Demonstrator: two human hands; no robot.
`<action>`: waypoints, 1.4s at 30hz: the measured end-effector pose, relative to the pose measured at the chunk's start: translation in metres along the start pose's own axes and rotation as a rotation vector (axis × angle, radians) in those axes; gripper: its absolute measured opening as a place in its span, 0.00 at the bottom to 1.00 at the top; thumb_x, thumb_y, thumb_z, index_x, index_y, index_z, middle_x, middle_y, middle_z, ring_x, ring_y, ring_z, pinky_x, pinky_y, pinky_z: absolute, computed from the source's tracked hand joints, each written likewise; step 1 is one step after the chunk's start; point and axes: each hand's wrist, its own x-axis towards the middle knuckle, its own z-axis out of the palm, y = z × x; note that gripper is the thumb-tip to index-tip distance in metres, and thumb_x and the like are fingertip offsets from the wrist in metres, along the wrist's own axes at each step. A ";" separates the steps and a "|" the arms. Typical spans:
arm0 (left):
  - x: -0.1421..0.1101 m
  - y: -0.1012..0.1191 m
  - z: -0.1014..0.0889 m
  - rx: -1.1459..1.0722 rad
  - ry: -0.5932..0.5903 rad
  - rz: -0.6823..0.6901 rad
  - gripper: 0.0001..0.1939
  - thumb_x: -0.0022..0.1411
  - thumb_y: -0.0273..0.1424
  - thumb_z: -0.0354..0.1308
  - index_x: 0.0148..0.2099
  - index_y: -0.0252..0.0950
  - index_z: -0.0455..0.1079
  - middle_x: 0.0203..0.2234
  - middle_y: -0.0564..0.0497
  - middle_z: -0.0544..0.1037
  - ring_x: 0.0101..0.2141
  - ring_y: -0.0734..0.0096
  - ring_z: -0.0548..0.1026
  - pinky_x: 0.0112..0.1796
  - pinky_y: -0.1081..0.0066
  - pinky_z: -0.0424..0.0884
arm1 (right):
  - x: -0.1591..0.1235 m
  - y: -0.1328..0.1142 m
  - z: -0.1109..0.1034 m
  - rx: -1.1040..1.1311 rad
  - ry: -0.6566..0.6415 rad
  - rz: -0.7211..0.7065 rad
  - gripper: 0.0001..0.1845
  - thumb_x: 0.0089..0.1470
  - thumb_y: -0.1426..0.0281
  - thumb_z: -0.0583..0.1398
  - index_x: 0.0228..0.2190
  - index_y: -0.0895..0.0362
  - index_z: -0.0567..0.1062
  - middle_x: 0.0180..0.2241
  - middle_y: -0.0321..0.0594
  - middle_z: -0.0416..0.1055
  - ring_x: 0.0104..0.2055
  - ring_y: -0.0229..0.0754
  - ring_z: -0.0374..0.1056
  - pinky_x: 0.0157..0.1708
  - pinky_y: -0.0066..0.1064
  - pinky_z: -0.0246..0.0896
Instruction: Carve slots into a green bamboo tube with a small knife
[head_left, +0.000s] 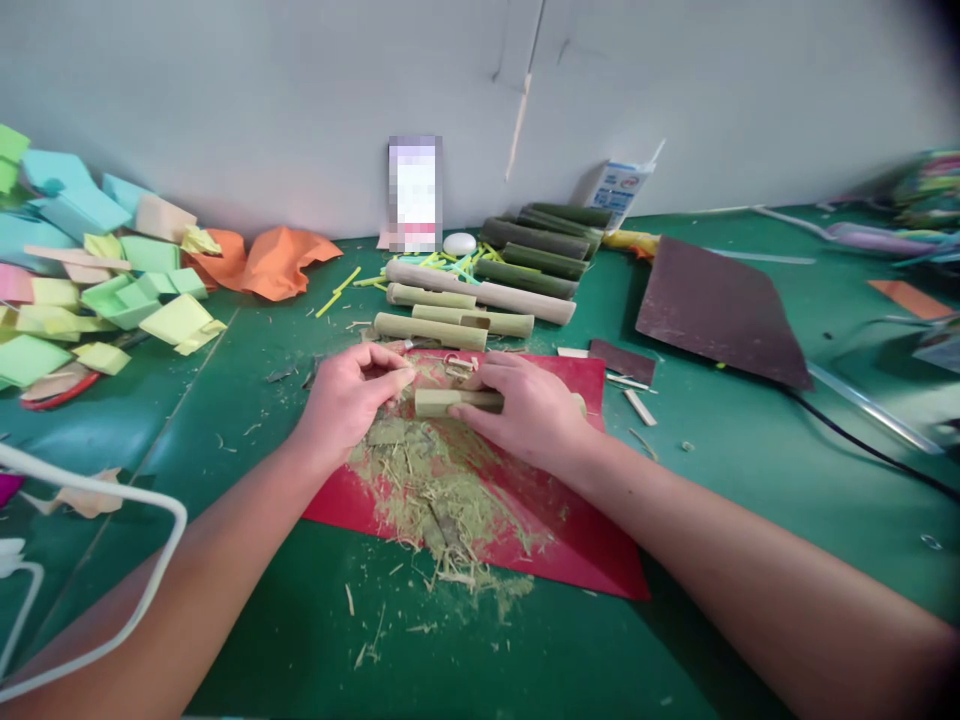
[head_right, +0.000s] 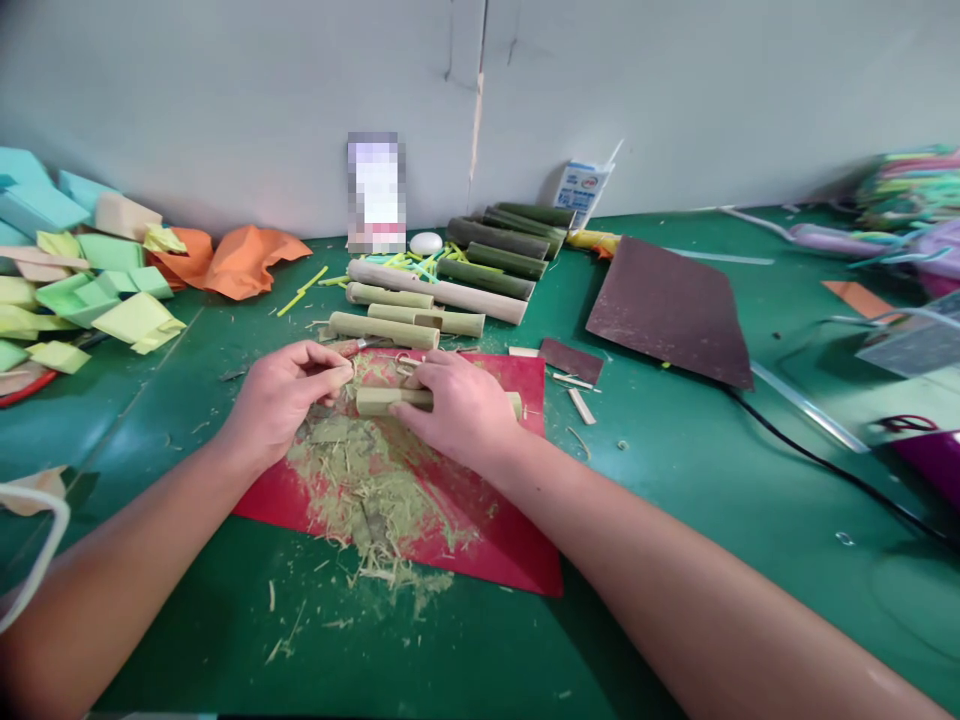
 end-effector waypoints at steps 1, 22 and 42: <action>-0.002 0.000 0.000 -0.007 -0.025 -0.009 0.07 0.53 0.33 0.60 0.33 0.34 0.70 0.20 0.54 0.70 0.20 0.78 0.66 0.21 0.76 0.61 | 0.000 0.000 0.000 -0.005 -0.001 0.004 0.13 0.49 0.59 0.60 0.24 0.55 0.67 0.30 0.37 0.66 0.31 0.38 0.61 0.28 0.30 0.50; -0.010 0.001 0.004 0.134 -0.218 0.019 0.07 0.50 0.32 0.62 0.29 0.33 0.70 0.35 0.47 0.76 0.31 0.70 0.73 0.33 0.69 0.68 | -0.003 0.000 0.001 -0.023 0.020 -0.011 0.12 0.49 0.60 0.60 0.25 0.55 0.67 0.30 0.37 0.66 0.33 0.39 0.61 0.27 0.29 0.50; -0.003 0.005 0.001 0.043 -0.243 -0.142 0.10 0.50 0.35 0.63 0.28 0.35 0.68 0.22 0.51 0.73 0.20 0.76 0.67 0.21 0.74 0.61 | -0.003 0.000 0.002 -0.015 0.019 -0.009 0.12 0.49 0.59 0.60 0.27 0.55 0.70 0.31 0.37 0.67 0.33 0.39 0.62 0.26 0.29 0.50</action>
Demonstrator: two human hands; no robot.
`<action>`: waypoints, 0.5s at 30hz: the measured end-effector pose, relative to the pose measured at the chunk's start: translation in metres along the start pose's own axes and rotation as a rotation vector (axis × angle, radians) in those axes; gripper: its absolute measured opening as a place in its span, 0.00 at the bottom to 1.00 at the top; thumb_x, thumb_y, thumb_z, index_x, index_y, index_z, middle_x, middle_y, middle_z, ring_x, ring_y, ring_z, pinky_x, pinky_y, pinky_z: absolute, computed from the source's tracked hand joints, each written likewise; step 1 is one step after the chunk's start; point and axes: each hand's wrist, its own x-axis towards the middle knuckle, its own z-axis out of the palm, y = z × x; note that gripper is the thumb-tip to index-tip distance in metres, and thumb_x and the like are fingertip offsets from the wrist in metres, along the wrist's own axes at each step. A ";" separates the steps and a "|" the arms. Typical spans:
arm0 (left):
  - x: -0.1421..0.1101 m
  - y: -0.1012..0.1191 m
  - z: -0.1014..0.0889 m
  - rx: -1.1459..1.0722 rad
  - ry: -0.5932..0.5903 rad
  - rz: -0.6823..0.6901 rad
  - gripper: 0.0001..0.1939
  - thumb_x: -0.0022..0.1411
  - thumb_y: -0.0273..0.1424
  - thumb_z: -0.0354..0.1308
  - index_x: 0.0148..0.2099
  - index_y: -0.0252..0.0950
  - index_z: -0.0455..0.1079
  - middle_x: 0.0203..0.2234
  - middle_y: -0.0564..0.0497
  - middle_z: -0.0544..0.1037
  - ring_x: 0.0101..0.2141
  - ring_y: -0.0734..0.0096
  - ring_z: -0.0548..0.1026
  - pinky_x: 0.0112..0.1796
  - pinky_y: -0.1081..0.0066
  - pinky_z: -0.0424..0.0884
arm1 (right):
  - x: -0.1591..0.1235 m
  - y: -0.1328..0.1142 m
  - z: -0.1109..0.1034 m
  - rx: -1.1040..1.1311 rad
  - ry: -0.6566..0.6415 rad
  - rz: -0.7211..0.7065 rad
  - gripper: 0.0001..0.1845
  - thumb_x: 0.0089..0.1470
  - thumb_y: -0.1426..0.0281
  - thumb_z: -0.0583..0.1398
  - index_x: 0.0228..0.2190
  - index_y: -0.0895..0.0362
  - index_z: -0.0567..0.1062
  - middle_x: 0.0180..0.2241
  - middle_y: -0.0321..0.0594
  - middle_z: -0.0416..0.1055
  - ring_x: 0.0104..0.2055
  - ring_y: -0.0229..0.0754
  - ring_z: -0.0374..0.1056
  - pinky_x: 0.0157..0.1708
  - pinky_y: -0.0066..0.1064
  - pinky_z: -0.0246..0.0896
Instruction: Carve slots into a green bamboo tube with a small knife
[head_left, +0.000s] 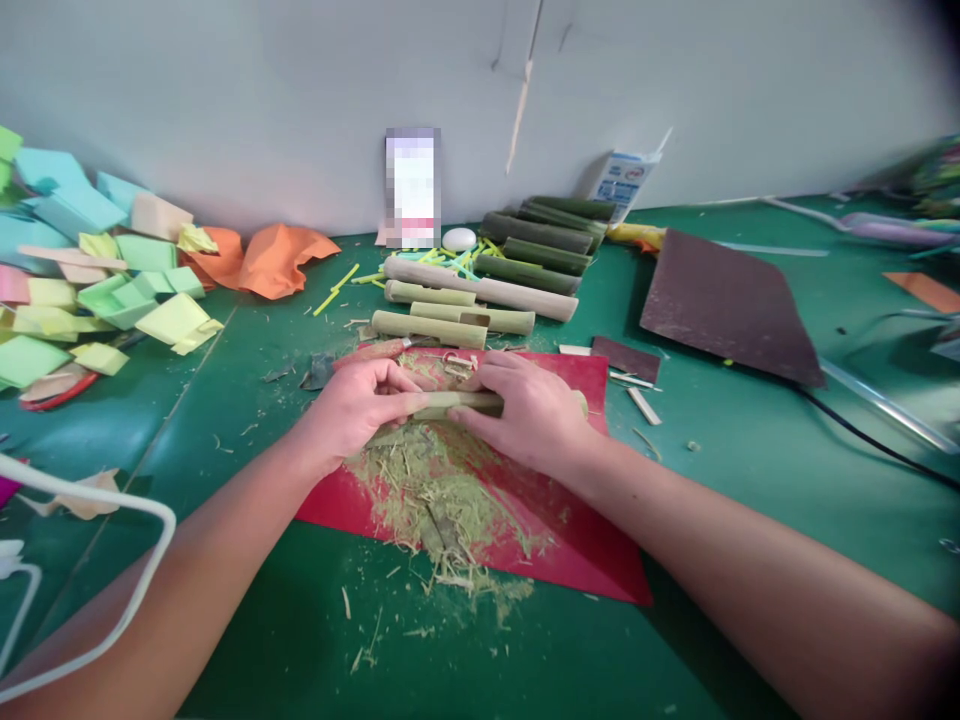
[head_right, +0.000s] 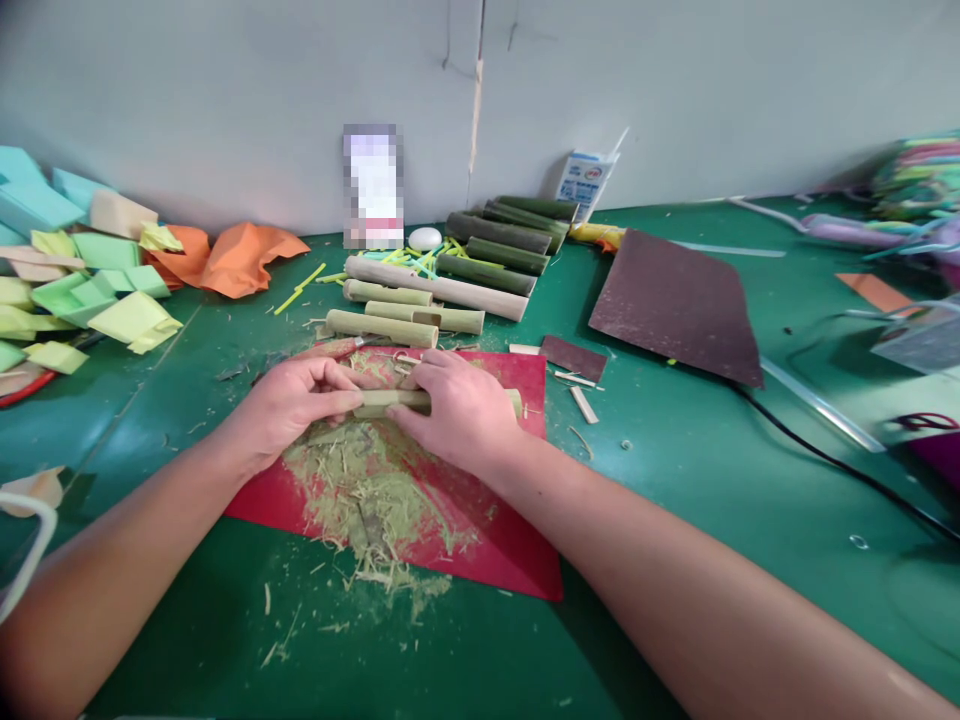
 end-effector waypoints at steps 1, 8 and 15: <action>-0.001 0.000 0.001 0.022 -0.008 0.012 0.10 0.50 0.35 0.63 0.28 0.34 0.68 0.24 0.50 0.74 0.21 0.76 0.68 0.21 0.73 0.62 | 0.000 0.000 0.000 -0.001 -0.001 0.001 0.12 0.49 0.59 0.60 0.26 0.55 0.70 0.31 0.37 0.67 0.33 0.39 0.62 0.25 0.29 0.49; -0.001 -0.001 0.006 0.186 0.030 0.154 0.10 0.49 0.35 0.64 0.29 0.34 0.70 0.27 0.50 0.76 0.26 0.70 0.72 0.26 0.70 0.67 | -0.002 -0.002 -0.001 0.008 -0.011 -0.021 0.11 0.48 0.61 0.60 0.26 0.56 0.69 0.32 0.39 0.67 0.34 0.40 0.62 0.28 0.29 0.52; 0.006 0.006 0.003 0.342 0.130 0.135 0.09 0.51 0.35 0.62 0.27 0.35 0.69 0.18 0.55 0.71 0.19 0.76 0.67 0.22 0.73 0.62 | -0.001 -0.002 0.001 0.019 -0.006 -0.024 0.12 0.49 0.60 0.60 0.26 0.56 0.69 0.31 0.39 0.66 0.34 0.40 0.62 0.29 0.30 0.53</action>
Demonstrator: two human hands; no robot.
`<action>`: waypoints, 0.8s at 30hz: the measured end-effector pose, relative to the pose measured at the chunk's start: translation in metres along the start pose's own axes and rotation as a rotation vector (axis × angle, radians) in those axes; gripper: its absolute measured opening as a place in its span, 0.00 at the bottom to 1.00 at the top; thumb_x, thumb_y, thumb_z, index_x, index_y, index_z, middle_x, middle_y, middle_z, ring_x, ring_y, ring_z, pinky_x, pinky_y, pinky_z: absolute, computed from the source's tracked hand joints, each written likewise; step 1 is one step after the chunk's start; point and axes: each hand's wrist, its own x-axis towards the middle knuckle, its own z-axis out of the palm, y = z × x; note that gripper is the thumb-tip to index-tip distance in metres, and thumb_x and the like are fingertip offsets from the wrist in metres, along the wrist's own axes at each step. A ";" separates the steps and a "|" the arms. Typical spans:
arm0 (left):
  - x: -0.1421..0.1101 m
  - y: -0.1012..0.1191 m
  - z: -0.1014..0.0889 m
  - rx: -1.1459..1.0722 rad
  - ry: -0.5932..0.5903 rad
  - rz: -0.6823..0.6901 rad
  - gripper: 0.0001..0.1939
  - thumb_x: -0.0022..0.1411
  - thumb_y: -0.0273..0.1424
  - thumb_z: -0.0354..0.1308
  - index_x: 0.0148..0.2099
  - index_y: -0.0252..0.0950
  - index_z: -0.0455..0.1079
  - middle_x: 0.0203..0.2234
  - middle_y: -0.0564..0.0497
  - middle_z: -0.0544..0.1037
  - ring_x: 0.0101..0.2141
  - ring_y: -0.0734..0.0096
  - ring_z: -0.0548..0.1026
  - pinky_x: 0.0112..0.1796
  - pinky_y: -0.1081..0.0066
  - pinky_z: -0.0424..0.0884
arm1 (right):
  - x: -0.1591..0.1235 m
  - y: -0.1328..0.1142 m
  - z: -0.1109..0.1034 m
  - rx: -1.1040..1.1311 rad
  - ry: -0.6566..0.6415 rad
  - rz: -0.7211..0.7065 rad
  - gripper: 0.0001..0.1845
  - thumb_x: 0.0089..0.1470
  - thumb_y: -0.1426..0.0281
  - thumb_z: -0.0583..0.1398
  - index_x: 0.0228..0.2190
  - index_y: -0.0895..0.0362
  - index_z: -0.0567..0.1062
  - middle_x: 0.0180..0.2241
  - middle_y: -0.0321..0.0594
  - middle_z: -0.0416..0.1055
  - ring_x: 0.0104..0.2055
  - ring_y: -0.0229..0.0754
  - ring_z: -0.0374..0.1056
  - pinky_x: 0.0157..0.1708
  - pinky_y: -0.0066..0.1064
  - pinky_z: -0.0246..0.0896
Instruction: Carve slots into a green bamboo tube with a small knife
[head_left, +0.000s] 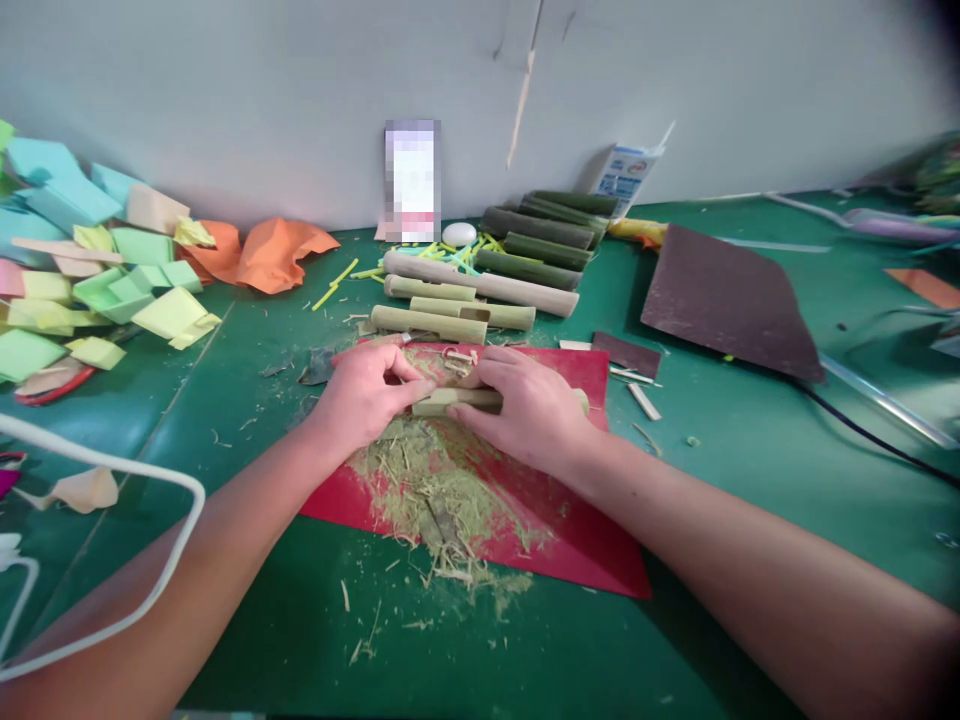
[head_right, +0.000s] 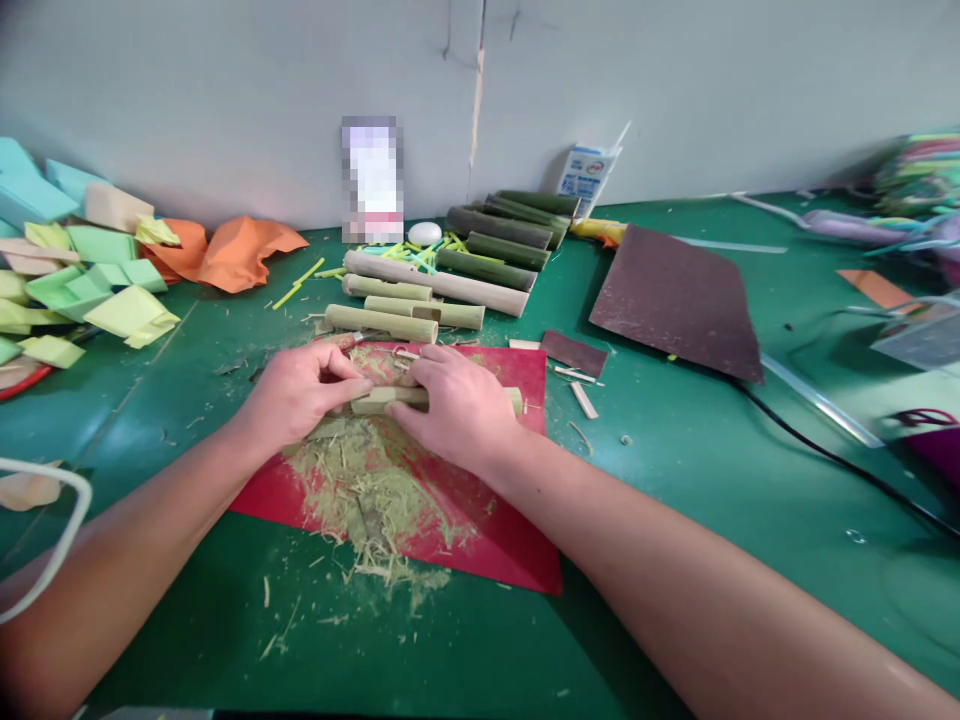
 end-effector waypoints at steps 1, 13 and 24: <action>0.001 0.000 0.000 -0.003 0.004 -0.038 0.09 0.51 0.35 0.61 0.27 0.35 0.69 0.15 0.56 0.69 0.16 0.77 0.65 0.20 0.74 0.60 | 0.000 0.000 0.000 0.000 -0.004 0.005 0.12 0.49 0.60 0.60 0.26 0.56 0.69 0.31 0.39 0.66 0.34 0.40 0.62 0.29 0.29 0.52; -0.007 -0.001 0.003 -0.139 -0.152 -0.032 0.10 0.50 0.34 0.63 0.26 0.34 0.68 0.25 0.50 0.75 0.26 0.71 0.71 0.26 0.72 0.64 | -0.001 -0.001 -0.001 -0.003 -0.004 0.029 0.12 0.48 0.59 0.60 0.27 0.56 0.70 0.33 0.38 0.68 0.35 0.40 0.63 0.27 0.29 0.52; -0.002 0.003 0.003 0.020 0.051 0.062 0.09 0.53 0.35 0.60 0.27 0.35 0.69 0.21 0.53 0.73 0.22 0.74 0.69 0.26 0.71 0.66 | 0.000 -0.001 -0.001 0.029 -0.009 0.025 0.11 0.48 0.61 0.60 0.26 0.56 0.70 0.32 0.39 0.68 0.35 0.40 0.63 0.29 0.29 0.54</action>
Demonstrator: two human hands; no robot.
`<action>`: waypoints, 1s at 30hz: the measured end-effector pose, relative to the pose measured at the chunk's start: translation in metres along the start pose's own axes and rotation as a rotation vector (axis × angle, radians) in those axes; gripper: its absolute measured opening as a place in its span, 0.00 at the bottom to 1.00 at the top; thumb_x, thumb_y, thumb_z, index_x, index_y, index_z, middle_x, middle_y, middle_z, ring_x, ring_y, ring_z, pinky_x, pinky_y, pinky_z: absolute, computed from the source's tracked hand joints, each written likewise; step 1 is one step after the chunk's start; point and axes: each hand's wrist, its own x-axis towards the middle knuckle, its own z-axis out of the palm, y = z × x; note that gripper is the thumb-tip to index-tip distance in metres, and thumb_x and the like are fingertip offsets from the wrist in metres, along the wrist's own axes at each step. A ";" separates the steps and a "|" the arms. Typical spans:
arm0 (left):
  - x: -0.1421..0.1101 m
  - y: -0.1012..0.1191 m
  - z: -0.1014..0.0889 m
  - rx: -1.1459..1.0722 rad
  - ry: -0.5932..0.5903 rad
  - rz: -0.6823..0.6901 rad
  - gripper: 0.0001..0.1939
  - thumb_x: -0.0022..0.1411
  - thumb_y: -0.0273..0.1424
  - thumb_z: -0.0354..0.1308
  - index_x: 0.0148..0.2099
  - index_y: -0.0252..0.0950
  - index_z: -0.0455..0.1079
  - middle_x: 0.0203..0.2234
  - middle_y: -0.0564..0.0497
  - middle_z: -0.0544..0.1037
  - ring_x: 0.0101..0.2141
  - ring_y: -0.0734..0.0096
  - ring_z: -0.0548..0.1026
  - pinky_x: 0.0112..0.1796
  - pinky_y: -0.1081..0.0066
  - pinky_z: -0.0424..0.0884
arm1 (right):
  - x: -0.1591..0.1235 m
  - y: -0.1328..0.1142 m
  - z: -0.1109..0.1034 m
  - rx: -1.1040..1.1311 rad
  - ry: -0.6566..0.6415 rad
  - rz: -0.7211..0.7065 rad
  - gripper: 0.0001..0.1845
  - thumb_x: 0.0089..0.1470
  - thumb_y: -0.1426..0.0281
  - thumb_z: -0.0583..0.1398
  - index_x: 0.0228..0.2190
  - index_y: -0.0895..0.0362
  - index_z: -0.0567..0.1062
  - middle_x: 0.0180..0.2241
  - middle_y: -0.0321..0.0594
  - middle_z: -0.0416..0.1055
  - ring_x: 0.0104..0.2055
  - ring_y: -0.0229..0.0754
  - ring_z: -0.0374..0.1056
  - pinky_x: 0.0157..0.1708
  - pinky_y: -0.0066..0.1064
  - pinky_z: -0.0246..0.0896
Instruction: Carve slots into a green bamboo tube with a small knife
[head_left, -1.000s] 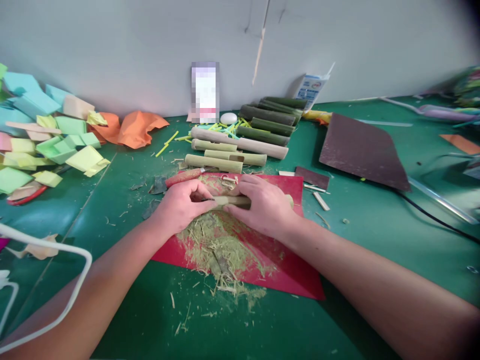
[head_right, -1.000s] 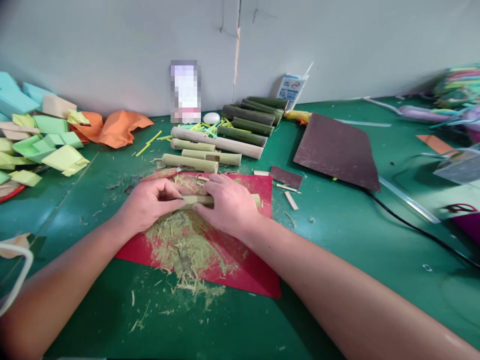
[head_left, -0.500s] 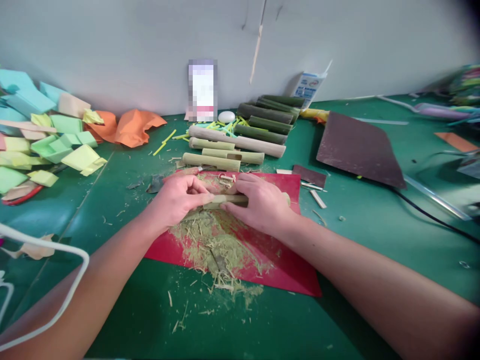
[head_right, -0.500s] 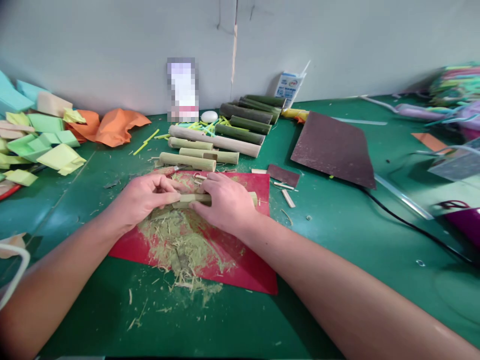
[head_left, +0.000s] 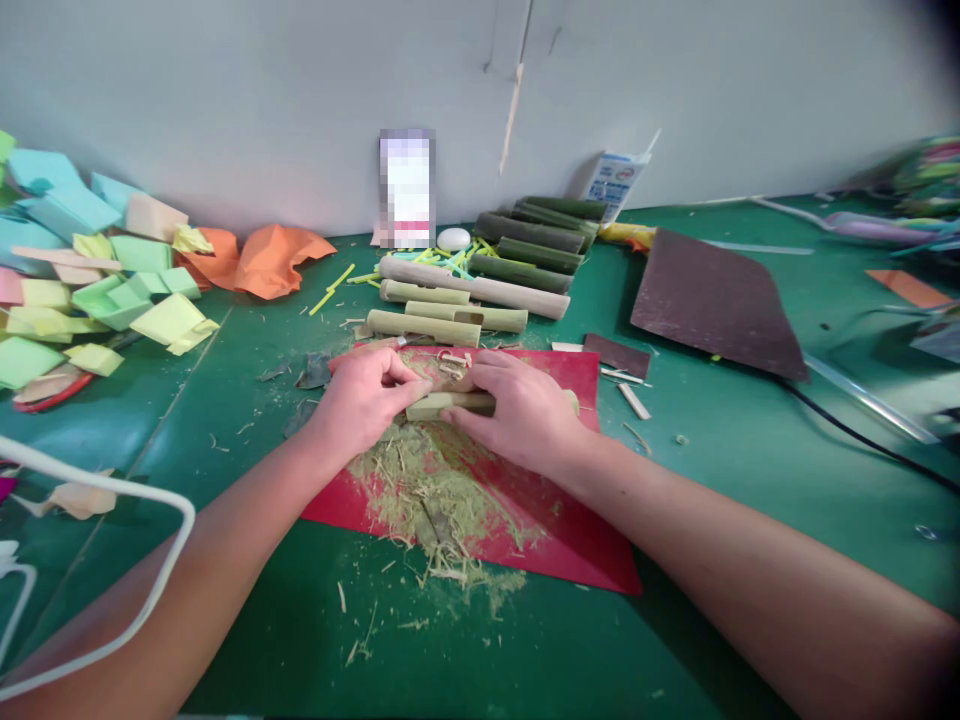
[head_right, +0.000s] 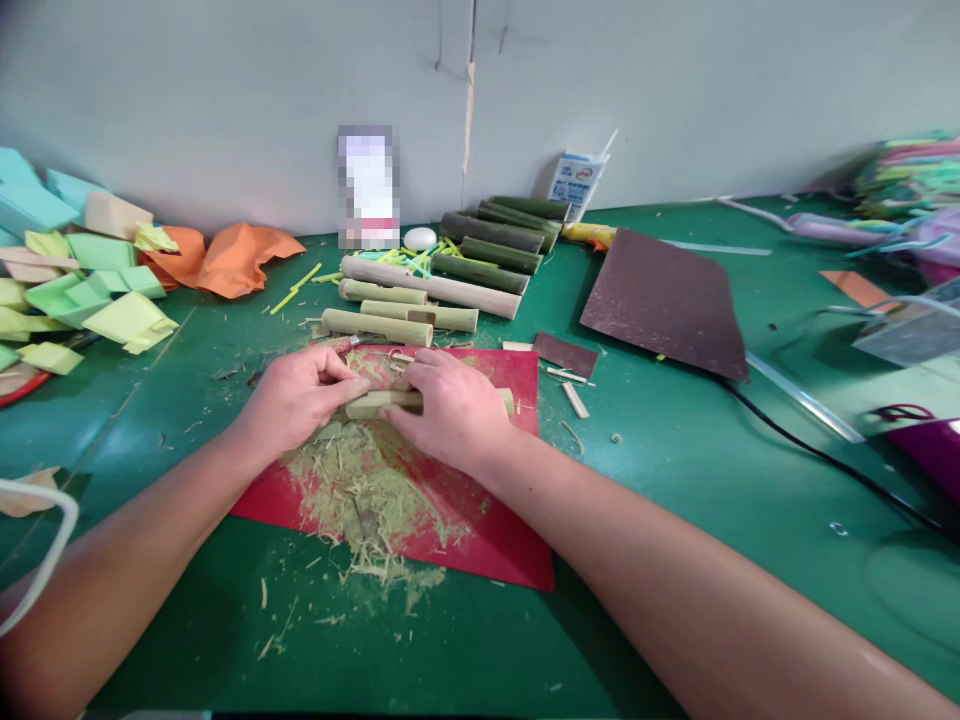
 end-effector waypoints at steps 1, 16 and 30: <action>-0.001 0.000 -0.001 -0.025 -0.017 -0.023 0.10 0.53 0.36 0.60 0.27 0.35 0.69 0.22 0.53 0.74 0.22 0.74 0.69 0.26 0.71 0.65 | 0.000 0.000 0.000 -0.003 0.001 0.000 0.11 0.48 0.60 0.60 0.27 0.56 0.70 0.33 0.39 0.68 0.35 0.40 0.63 0.29 0.29 0.53; 0.003 -0.003 0.005 -0.007 0.000 0.023 0.10 0.54 0.37 0.60 0.28 0.34 0.69 0.24 0.51 0.75 0.26 0.71 0.71 0.29 0.70 0.65 | -0.001 0.000 0.000 -0.005 0.000 -0.019 0.10 0.48 0.62 0.61 0.27 0.56 0.70 0.32 0.38 0.67 0.35 0.40 0.63 0.30 0.29 0.53; -0.012 -0.001 0.000 -0.548 0.023 -0.170 0.09 0.57 0.36 0.57 0.37 0.36 0.68 0.22 0.54 0.70 0.17 0.83 0.59 0.18 0.77 0.53 | -0.004 0.001 0.002 -0.081 0.053 -0.086 0.11 0.51 0.61 0.57 0.28 0.56 0.70 0.33 0.40 0.68 0.35 0.41 0.63 0.28 0.30 0.53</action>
